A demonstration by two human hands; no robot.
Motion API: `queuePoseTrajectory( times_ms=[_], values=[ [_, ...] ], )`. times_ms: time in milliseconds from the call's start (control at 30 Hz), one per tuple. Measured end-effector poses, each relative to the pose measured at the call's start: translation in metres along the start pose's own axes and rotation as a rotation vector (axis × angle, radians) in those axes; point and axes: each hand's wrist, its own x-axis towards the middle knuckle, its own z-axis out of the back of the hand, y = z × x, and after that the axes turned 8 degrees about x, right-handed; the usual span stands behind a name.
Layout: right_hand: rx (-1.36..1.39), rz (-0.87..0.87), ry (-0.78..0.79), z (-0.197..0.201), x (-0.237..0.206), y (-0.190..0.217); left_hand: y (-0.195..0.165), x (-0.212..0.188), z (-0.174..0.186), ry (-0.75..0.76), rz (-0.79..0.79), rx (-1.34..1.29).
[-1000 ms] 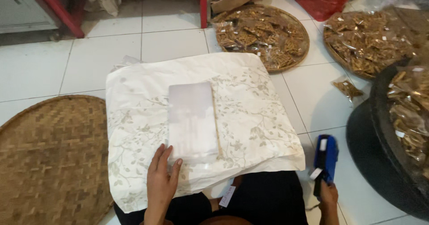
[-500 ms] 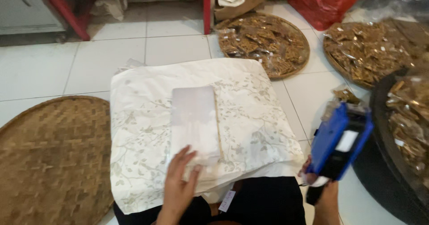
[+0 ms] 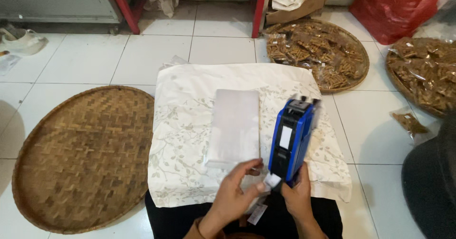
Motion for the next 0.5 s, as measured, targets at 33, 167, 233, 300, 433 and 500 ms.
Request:
queuePoseTrajectory(
  times_ms=[33,167,233,300,433,500],
  values=[
    [-0.014,0.017,-0.019,-0.001,0.002,-0.001,0.004,-0.003,-0.002,0.021,-0.042,0.042],
    [-0.137,0.130,-0.078,-0.003,0.007,-0.001,0.019,-0.009,-0.015,0.042,-0.044,0.182],
    [-0.150,0.176,-0.095,-0.005,0.006,0.001,0.025,-0.005,-0.021,-0.073,-0.082,0.251],
    [-0.152,0.153,-0.094,-0.006,0.006,0.005,0.029,-0.001,-0.024,-0.281,-0.231,0.326],
    [-0.396,0.238,-0.125,-0.009,0.007,0.018,0.037,-0.002,-0.017,-0.193,-0.193,0.336],
    [-0.376,0.149,-0.106,-0.011,0.008,0.023,0.041,-0.006,-0.011,0.028,-0.136,0.366]
  ],
)
